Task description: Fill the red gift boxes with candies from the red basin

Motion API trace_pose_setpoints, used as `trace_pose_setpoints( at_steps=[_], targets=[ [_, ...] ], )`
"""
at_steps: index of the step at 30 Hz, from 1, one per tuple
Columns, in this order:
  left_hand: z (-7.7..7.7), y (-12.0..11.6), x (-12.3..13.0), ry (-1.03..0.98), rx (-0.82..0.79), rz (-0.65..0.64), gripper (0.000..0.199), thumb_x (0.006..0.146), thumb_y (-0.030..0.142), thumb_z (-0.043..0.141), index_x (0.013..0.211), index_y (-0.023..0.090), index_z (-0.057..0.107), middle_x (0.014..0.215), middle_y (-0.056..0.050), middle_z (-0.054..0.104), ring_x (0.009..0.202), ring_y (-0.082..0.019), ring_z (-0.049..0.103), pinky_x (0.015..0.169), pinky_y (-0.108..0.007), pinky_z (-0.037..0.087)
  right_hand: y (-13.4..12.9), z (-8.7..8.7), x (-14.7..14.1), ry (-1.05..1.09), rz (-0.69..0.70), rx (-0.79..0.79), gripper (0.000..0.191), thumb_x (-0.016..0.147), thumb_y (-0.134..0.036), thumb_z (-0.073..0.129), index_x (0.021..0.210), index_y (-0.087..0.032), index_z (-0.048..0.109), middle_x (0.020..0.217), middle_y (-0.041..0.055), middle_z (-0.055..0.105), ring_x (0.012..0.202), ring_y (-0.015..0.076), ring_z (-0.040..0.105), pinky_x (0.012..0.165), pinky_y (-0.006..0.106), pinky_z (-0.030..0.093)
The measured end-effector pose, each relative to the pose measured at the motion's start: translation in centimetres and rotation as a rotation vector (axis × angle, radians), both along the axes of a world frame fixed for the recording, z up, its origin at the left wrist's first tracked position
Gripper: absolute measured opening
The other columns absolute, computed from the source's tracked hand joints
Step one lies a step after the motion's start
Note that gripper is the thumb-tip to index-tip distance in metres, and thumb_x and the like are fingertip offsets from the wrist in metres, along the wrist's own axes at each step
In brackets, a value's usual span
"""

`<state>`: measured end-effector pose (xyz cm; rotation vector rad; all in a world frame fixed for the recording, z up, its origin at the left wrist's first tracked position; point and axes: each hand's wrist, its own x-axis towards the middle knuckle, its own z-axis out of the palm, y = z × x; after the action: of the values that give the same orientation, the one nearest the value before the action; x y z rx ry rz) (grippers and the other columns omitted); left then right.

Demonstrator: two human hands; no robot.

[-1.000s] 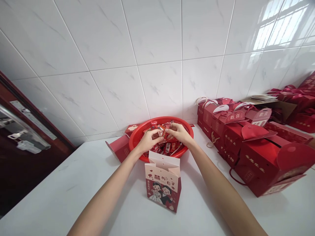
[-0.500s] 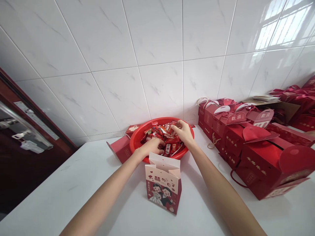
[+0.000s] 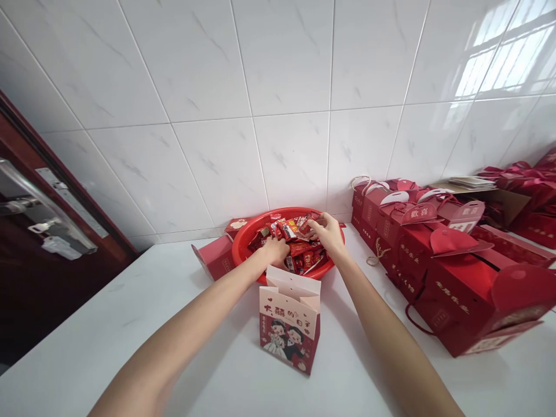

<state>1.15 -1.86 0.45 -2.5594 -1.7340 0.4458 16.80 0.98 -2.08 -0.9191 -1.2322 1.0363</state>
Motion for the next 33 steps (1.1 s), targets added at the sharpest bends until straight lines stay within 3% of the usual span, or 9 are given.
trace_pose_setpoints(
  at_steps=[5,9,13,16,18,21,24,29,33],
  targets=[
    [-0.9,-0.3,-1.0,-0.156,-0.053,-0.035,0.019,0.065,0.027,0.074,0.081,0.017,0.074,0.095,-0.016,0.075,0.088,-0.032,0.07,0.076,-0.034,0.05,0.0,0.0,-0.1,0.012,0.001,-0.011,0.023,0.072,-0.036,0.067,0.08,-0.02,0.054,0.08,0.0002,0.066,0.053,0.0156,0.068,0.047,0.025,0.05],
    [-1.7,0.1,-2.0,-0.353,-0.112,-0.045,0.013,0.06,0.029,0.073,0.065,0.019,0.066,0.079,-0.01,0.072,0.073,-0.027,0.067,0.065,-0.031,0.046,0.0,-0.1,-0.1,0.032,-0.006,-0.012,0.023,0.07,-0.034,0.068,0.081,-0.02,0.054,0.079,-0.0002,0.066,0.05,0.0141,0.065,0.045,0.025,0.049],
    [-1.5,0.4,-2.0,-0.437,-0.22,0.005,0.009,0.059,0.023,0.07,0.059,0.02,0.061,0.06,-0.003,0.066,0.061,-0.024,0.062,0.059,-0.03,0.044,0.1,-0.2,-0.1,0.037,-0.009,-0.012,0.021,0.07,-0.033,0.067,0.081,-0.021,0.053,0.078,-0.0005,0.066,0.051,0.0139,0.065,0.045,0.025,0.049],
    [-1.2,0.4,-1.8,-0.527,-0.302,0.022,0.013,0.059,0.02,0.068,0.072,0.019,0.071,0.067,-0.003,0.071,0.065,-0.024,0.065,0.059,-0.029,0.046,0.1,-0.2,0.0,0.031,-0.011,-0.01,0.022,0.071,-0.034,0.067,0.08,-0.021,0.053,0.079,-0.0002,0.066,0.052,0.0141,0.065,0.046,0.025,0.05],
    [-1.2,0.4,-1.7,-0.623,-0.348,0.008,0.038,0.057,0.018,0.068,0.094,0.019,0.076,0.088,-0.005,0.077,0.077,-0.025,0.069,0.064,-0.029,0.049,0.0,-0.1,0.0,0.025,-0.017,-0.006,0.022,0.071,-0.035,0.067,0.079,-0.021,0.052,0.079,0.0001,0.066,0.052,0.0146,0.066,0.046,0.025,0.051],
    [-1.2,0.4,-1.5,-0.749,-0.421,-0.04,0.069,0.055,0.017,0.07,0.125,0.024,0.07,0.116,-0.004,0.075,0.089,-0.023,0.069,0.069,-0.026,0.052,-0.2,0.1,0.0,0.031,-0.021,-0.004,0.021,0.071,-0.034,0.067,0.079,-0.02,0.053,0.079,0.0002,0.065,0.054,0.0154,0.066,0.047,0.026,0.051],
    [-1.0,0.7,-1.4,-0.783,-0.521,-0.008,0.074,0.057,0.019,0.07,0.13,0.023,0.067,0.103,-0.003,0.076,0.078,-0.021,0.069,0.061,-0.025,0.05,-0.4,0.3,0.1,0.042,-0.025,-0.019,0.02,0.071,-0.034,0.066,0.08,-0.02,0.055,0.078,0.0004,0.066,0.056,0.0158,0.067,0.048,0.027,0.052],
    [-0.9,1.5,-1.0,-0.758,-0.668,0.118,0.068,0.056,0.022,0.074,0.124,0.022,0.068,0.061,0.006,0.063,0.048,-0.013,0.053,0.045,-0.023,0.039,-0.4,0.7,0.1,0.103,-0.059,-0.025,0.021,0.069,-0.036,0.065,0.078,-0.02,0.054,0.075,-0.0009,0.065,0.055,0.0145,0.064,0.05,0.026,0.05],
    [-1.0,1.6,-0.7,-0.928,-0.713,0.09,0.04,0.051,0.019,0.077,0.09,0.021,0.072,0.069,0.005,0.067,0.059,-0.012,0.058,0.054,-0.022,0.045,-0.2,0.7,0.2,0.169,-0.109,-0.046,0.02,0.068,-0.037,0.064,0.076,-0.02,0.055,0.072,-0.001,0.065,0.059,0.0142,0.063,0.053,0.025,0.049]
  ],
)
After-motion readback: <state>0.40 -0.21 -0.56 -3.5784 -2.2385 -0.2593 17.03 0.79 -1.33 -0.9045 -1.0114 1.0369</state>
